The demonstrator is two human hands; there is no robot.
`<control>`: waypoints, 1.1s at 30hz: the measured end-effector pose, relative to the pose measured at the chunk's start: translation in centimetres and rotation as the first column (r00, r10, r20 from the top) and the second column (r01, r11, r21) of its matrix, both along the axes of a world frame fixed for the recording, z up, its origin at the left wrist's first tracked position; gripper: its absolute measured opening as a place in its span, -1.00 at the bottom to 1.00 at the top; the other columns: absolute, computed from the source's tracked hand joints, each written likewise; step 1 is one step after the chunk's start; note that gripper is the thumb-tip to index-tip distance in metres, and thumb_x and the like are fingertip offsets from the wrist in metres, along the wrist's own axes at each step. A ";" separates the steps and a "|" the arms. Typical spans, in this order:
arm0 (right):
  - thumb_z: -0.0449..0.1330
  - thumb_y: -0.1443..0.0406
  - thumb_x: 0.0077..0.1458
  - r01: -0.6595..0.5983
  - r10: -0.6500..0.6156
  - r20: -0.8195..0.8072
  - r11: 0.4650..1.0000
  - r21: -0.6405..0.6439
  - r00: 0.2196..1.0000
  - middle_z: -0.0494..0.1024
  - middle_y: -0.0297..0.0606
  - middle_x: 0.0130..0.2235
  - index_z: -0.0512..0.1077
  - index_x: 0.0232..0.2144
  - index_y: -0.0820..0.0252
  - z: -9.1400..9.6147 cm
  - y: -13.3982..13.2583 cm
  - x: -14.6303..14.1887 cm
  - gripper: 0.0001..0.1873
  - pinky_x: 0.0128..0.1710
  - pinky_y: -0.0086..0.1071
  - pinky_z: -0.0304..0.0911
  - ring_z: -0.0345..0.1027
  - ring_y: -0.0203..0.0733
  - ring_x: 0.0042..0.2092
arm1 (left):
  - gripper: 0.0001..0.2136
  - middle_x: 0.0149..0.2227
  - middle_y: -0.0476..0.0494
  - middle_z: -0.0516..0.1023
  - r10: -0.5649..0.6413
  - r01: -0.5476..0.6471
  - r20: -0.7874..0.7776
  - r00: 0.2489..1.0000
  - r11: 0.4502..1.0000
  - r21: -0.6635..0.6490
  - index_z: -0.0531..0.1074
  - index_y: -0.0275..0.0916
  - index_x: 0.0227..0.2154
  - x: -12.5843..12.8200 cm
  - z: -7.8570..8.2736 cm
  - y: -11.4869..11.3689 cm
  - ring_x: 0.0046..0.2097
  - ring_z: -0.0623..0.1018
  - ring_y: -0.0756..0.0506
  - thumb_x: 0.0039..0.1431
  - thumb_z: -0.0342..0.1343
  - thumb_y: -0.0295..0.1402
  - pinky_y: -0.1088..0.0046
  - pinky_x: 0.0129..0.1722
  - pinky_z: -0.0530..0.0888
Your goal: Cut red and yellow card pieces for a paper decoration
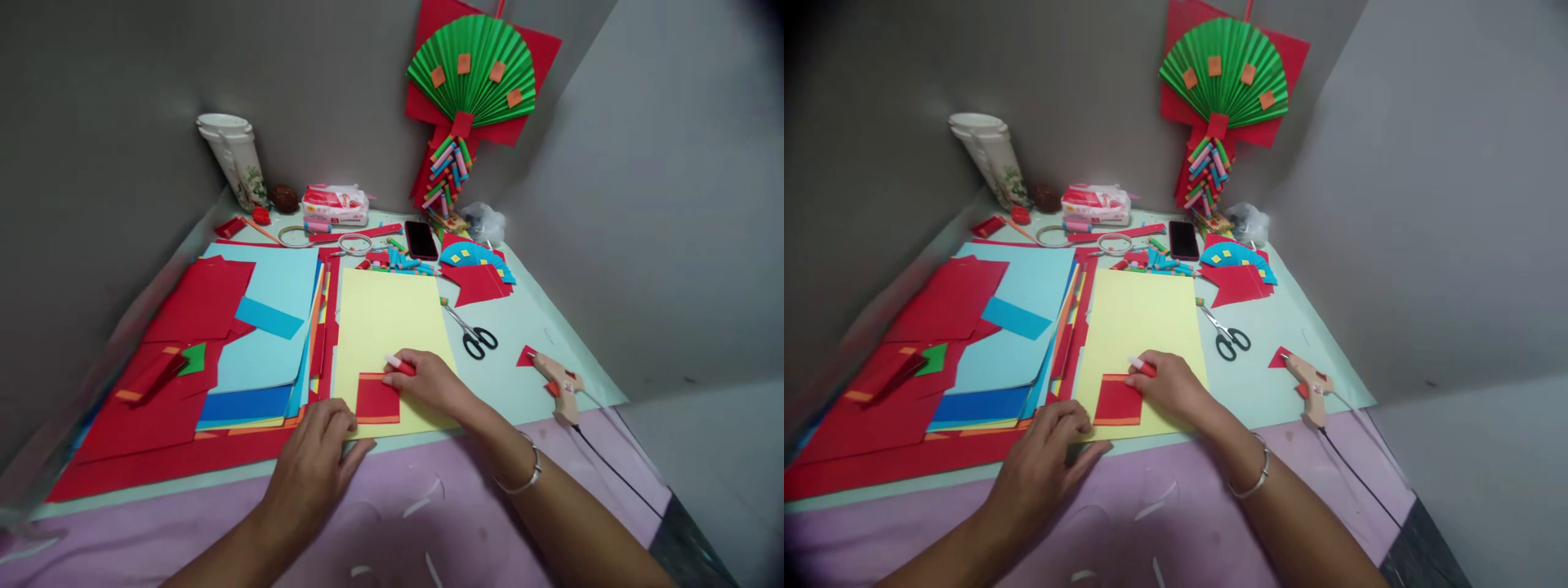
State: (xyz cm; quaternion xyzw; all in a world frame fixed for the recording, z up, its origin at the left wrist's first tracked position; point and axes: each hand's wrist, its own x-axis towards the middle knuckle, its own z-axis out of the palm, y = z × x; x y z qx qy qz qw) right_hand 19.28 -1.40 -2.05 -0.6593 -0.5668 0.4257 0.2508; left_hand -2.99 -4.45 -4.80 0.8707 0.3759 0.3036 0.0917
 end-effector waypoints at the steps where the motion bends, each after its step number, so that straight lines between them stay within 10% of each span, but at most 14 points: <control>1: 0.23 0.21 0.04 -0.007 0.007 0.017 1.000 0.010 1.000 0.55 -0.35 -0.33 0.48 -0.35 0.15 -0.1 0.0 -0.1 -0.86 -0.32 -0.43 0.17 0.37 -0.21 -0.29 | -0.90 -0.24 -0.16 0.44 0.016 -0.015 -0.013 1.000 1.000 0.018 0.31 -0.22 -0.25 -0.2 0.1 0.0 -0.21 0.49 -0.12 0.23 0.13 -0.39 0.38 -0.26 0.47; 33: 0.19 0.25 0.15 -0.112 0.073 0.222 0.979 0.168 0.972 0.52 -0.37 -0.35 0.44 -0.38 0.10 -0.6 -1.0 -2.6 -0.92 -0.35 -0.44 0.10 0.33 -0.25 -0.33 | -0.83 -0.15 -0.25 0.56 0.009 0.005 -0.112 0.994 0.992 0.125 0.44 -0.33 -0.11 -2.1 0.5 -1.1 -0.11 0.54 -0.17 0.28 0.07 -0.44 0.25 -0.08 0.48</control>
